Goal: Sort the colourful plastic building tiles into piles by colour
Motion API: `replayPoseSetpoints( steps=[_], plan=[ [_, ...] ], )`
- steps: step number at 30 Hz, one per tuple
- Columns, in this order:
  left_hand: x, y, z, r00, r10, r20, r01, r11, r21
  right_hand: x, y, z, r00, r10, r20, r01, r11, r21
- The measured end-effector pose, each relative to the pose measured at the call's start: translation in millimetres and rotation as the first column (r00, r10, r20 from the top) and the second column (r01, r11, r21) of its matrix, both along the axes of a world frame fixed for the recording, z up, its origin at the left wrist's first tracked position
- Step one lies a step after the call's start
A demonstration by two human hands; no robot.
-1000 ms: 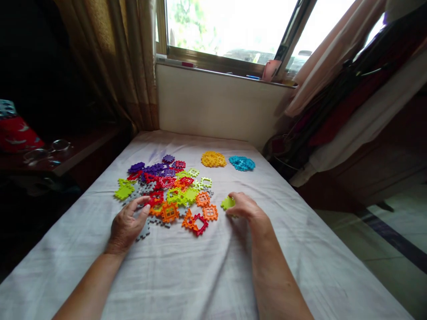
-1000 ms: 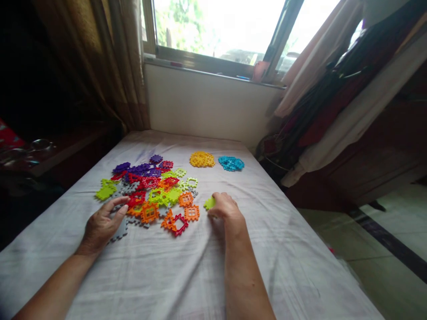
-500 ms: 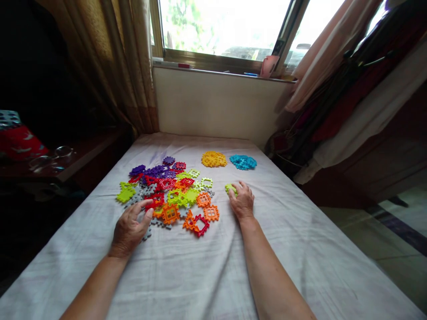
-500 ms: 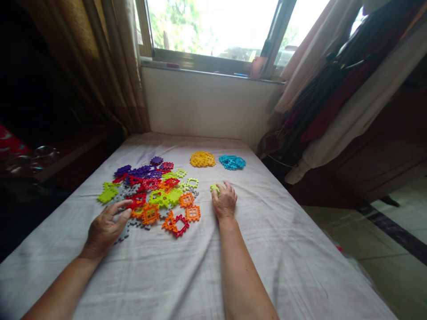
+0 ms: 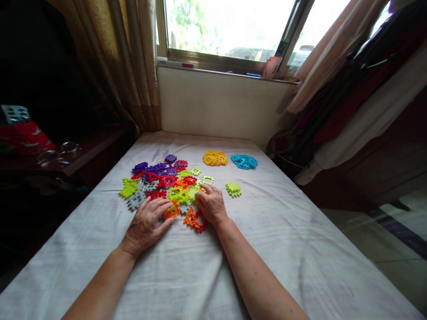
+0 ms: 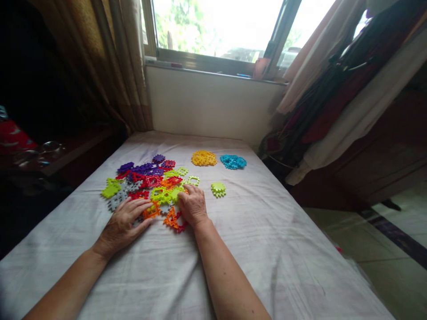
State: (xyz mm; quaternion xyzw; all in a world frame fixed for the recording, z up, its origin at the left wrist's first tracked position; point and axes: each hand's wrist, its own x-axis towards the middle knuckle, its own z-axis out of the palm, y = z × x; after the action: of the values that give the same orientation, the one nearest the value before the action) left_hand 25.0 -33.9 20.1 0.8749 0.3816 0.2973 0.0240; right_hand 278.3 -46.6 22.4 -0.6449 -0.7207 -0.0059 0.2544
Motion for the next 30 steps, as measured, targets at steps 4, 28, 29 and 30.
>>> replayPoseSetpoints(
  steps=[4,28,29,30],
  plan=[
    [-4.8,0.0,-0.2,0.999,-0.003,0.052,0.001,1.0,0.029,12.5,0.2,5.1,0.997,0.031,-0.076,-0.024,0.996,0.092],
    [-10.1,4.8,-4.7,0.999,-0.034,-0.029,0.033,0.999,-0.02,66.1,-12.9,26.0,0.397,-0.279,-0.874,-0.351,0.834,-0.426],
    [-10.0,4.9,-4.8,0.999,-0.038,-0.028,0.037,0.999,-0.008,64.6,-13.9,27.9,0.402,-0.253,-0.88,-0.401,0.816,-0.417],
    [-10.0,5.0,-4.8,0.999,-0.041,-0.027,0.041,0.999,0.002,64.5,-13.7,29.3,0.404,-0.238,-0.883,-0.417,0.811,-0.41]
  ],
)
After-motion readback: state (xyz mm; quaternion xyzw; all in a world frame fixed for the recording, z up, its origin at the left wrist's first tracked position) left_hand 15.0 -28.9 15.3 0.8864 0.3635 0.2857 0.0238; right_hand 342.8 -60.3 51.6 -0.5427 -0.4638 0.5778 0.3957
